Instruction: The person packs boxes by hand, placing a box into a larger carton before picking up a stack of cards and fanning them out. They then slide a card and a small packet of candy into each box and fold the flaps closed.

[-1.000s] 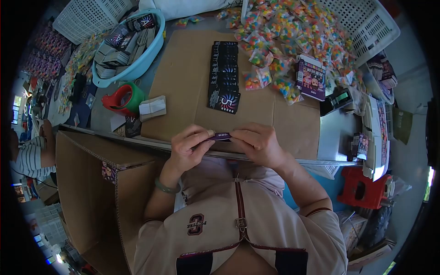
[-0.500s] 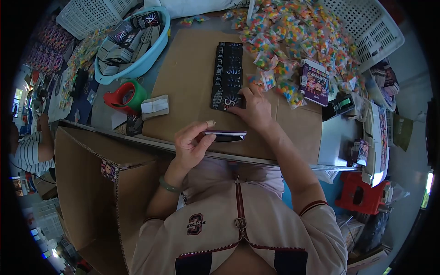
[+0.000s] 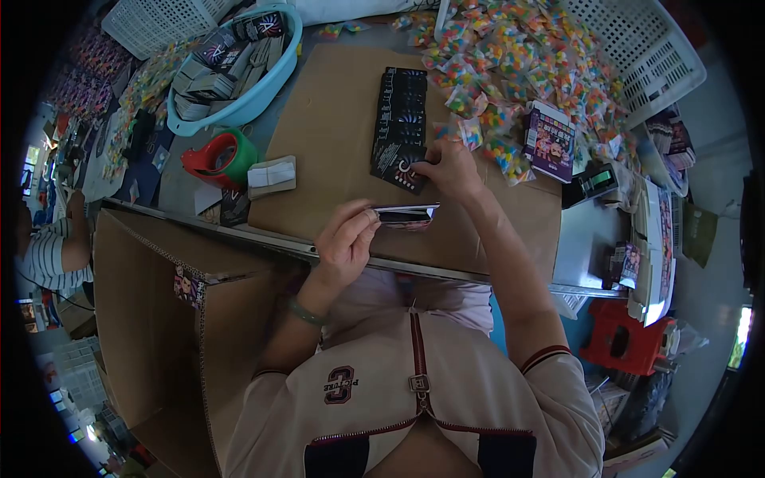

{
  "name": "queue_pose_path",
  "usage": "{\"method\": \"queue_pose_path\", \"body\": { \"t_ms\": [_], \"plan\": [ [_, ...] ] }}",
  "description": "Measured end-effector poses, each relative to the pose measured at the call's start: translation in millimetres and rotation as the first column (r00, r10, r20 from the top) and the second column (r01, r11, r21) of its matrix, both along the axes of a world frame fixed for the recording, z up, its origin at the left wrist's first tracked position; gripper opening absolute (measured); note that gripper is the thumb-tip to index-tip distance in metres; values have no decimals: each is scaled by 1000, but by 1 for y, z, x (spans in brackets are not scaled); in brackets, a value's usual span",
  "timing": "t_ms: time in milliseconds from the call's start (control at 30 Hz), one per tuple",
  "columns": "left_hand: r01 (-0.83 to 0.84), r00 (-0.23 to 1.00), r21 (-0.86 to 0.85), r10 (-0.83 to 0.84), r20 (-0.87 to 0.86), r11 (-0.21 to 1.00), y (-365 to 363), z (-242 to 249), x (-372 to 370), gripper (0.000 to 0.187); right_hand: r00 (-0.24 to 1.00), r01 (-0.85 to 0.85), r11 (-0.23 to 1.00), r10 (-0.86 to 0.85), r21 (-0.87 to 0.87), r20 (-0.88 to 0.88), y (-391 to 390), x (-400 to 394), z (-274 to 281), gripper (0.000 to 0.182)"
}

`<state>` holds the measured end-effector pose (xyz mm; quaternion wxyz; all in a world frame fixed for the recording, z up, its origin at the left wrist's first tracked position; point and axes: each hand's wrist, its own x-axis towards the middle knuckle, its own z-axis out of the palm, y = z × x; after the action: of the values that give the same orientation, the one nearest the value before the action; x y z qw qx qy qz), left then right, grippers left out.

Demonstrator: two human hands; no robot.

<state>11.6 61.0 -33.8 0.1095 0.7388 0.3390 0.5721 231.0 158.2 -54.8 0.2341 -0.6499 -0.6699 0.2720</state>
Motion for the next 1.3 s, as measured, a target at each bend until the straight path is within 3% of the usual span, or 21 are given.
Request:
{"method": "queue_pose_path", "body": {
  "t_ms": [100,200,300,367,400,433,467,500,567,600,667,700,733,767,800,867,1000,1100,1167,1300],
  "plan": [
    [52,998,-61,-54,-25,997,-1,3,-3,18,999,-48,999,49,-20,25,2,4,-2,32],
    [56,996,-26,-58,-71,998,0,3,-4,17,996,-70,988,63,135,57,-4,3,1,31],
    [19,999,-34,-17,45,999,-4,-4,0,18,993,-108,971,93,213,78,-19,2,8,23],
    [20,977,-165,16,211,986,-9,-8,3,17,933,31,990,22,141,-358,-31,2,13,12],
    [16,977,-170,21,212,985,-9,-7,4,17,934,26,990,24,136,-357,-36,4,11,12],
    [2,983,-139,24,182,990,-8,-6,5,17,755,122,989,-38,84,-655,-41,8,10,8],
    [-11,988,-105,27,152,994,-6,-4,5,16,482,195,981,-94,2,-871,-45,12,10,6],
    [-16,988,-107,33,153,994,-4,-3,5,16,483,190,982,-94,-1,-871,-51,14,16,6],
    [-45,997,-32,47,62,998,-3,-1,5,20,290,241,968,-9,64,-957,-67,19,44,7],
    [-47,997,-35,49,62,998,-3,0,4,20,291,239,969,-11,61,-957,-77,20,56,7],
    [-29,997,-77,24,-70,997,-5,0,2,23,540,162,967,79,196,-838,-93,21,78,12],
    [-30,997,-79,24,-69,996,-5,2,3,23,541,162,968,78,194,-837,-94,20,87,12],
    [-51,992,-125,36,-119,991,-5,4,4,25,737,28,926,235,376,-634,-95,19,95,14],
    [-74,985,-167,46,-169,983,-5,7,5,28,858,-146,849,364,508,-363,-95,17,103,17],
    [-76,985,-168,48,-168,983,-5,11,6,28,857,-147,849,365,508,-363,-97,14,109,17],
    [-107,972,-255,46,-232,961,-6,20,7,27,926,-234,736,367,635,-85,-101,7,119,19],
    [-55,986,-320,2,-165,946,-4,18,1,24,939,-165,692,329,703,-103,-109,3,131,21],
    [-15,992,-355,-31,-124,935,-6,17,2,22,922,-253,719,382,647,-65,-110,4,131,21],
    [-33,994,-355,-7,-111,934,-6,17,3,21,916,-344,667,395,661,79,-108,0,126,22],
    [-19,997,-385,-10,-72,923,-7,16,1,20,899,-390,645,422,657,120,-106,-10,126,25]
  ]
}}
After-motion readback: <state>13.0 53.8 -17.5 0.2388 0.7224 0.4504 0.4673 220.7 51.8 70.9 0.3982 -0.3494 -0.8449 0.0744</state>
